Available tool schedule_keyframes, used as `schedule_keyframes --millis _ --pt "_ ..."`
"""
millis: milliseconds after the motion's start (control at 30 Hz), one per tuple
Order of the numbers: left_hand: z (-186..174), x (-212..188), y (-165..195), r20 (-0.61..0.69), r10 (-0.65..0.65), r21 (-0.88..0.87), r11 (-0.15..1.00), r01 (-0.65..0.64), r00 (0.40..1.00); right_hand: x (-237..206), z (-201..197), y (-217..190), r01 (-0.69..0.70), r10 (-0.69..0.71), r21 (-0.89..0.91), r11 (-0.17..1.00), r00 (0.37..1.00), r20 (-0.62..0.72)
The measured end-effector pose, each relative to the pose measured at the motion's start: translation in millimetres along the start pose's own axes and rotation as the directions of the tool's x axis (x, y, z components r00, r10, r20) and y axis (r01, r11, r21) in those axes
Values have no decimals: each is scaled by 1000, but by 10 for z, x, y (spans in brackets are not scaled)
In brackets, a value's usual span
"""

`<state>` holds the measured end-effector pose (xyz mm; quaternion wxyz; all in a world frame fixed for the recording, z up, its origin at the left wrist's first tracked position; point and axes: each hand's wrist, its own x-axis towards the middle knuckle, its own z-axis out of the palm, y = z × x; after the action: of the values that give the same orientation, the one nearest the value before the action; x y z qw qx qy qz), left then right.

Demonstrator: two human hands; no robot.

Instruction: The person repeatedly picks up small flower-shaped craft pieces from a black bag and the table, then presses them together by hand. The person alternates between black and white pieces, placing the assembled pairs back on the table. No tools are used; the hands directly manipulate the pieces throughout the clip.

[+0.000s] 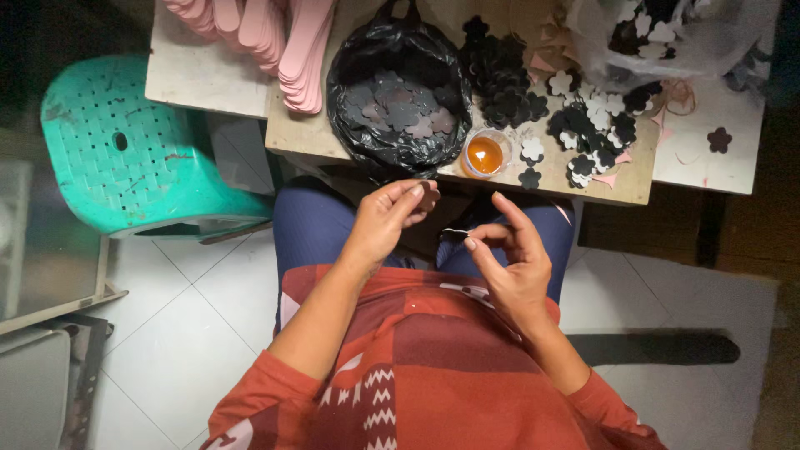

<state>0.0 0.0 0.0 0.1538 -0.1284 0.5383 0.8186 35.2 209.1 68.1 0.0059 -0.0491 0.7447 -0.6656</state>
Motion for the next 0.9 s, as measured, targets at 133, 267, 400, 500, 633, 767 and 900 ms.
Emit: schedule_keyframes --millis 133,267,400,500,633,767,900 --pt "192 -302 -39 103 -136 -157 976 151 985 14 -61 -100 -193 194 104 976 981 1" --pt "295 -447 -25 125 -207 -134 966 223 970 63 -127 -132 -270 268 159 950 963 32" --pt "360 -474 13 158 -251 -205 938 280 955 72 -175 -143 -296 290 156 942 955 58" --pt "361 -488 59 160 -291 -253 912 324 943 82 -193 -137 -320 311 134 938 947 81" --pt "384 -493 95 155 -323 -238 905 353 933 73 -198 -125 -336 328 107 936 941 88" --pt "402 -499 115 156 -330 -220 907 358 931 86 -190 -112 -340 331 90 936 939 96" --pt "418 -509 119 152 -337 -204 909 363 929 79 -172 -103 -356 349 66 932 932 95"
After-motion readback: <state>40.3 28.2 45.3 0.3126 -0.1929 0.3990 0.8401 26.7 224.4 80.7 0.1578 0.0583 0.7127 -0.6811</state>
